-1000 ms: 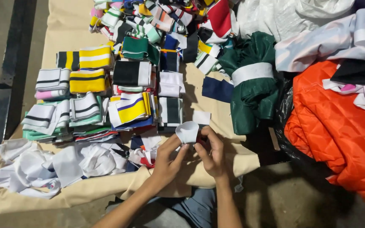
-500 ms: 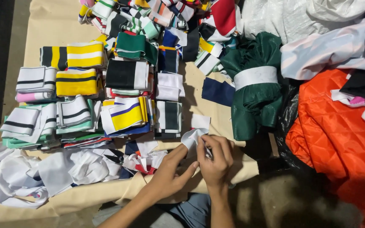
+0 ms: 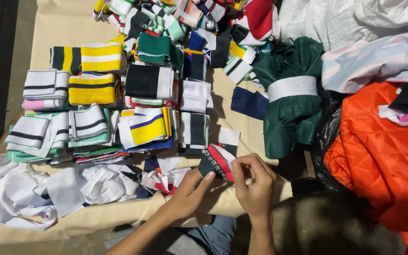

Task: Sorting, folding, and stacking small fabric labels or textile trims into organized piles.

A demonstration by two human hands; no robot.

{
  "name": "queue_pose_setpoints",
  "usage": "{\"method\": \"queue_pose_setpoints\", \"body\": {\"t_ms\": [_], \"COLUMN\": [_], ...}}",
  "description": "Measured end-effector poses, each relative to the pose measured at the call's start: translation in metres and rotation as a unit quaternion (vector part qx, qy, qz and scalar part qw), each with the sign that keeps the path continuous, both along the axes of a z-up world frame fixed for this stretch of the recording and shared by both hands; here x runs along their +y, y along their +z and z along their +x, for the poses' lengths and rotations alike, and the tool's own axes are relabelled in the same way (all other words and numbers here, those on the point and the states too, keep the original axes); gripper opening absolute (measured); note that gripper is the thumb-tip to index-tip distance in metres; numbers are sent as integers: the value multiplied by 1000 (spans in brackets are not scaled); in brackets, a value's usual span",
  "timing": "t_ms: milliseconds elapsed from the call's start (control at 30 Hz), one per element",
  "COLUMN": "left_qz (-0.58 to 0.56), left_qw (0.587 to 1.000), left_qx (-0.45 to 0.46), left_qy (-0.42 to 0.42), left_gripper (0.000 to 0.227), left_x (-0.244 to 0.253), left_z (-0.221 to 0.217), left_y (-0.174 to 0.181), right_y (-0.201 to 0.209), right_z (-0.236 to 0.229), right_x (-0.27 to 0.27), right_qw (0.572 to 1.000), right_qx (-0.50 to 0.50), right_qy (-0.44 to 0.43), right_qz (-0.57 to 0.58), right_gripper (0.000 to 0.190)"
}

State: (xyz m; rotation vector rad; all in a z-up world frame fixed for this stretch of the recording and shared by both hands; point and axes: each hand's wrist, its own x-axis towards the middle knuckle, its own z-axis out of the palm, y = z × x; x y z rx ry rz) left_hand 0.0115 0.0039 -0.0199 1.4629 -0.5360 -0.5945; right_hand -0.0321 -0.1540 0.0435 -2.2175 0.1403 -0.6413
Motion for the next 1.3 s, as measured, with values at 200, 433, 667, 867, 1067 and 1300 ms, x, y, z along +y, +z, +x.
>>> {"method": "queue_pose_setpoints", "body": {"t_ms": [200,433,667,867,1067,1300], "left_qz": [-9,7,12,-45,-112,-167], "left_qw": [997,994,998,998,993,982], "left_qx": [-77,-73,33,-9,2,58], "left_qy": [32,77,43,49,45,61], "left_gripper": [32,30,20,13,11,11], "left_x": [-4,-6,-8,-22,-43,-62], "left_z": [-2,3,7,21,40,74], "left_y": [-5,8,26,56,56,80], "right_y": [0,-16,-9,9,26,-64], "right_z": [10,11,25,43,52,12], "right_x": [-11,-18,-10,-12,-33,-47], "right_qw": [974,955,921,873,877,946], "right_qx": [208,151,89,-3,-60,-35], "right_qy": [33,51,-27,3,42,33], "right_qz": [79,250,378,488,475,321], "right_gripper": [31,10,12,9,29,28]}}
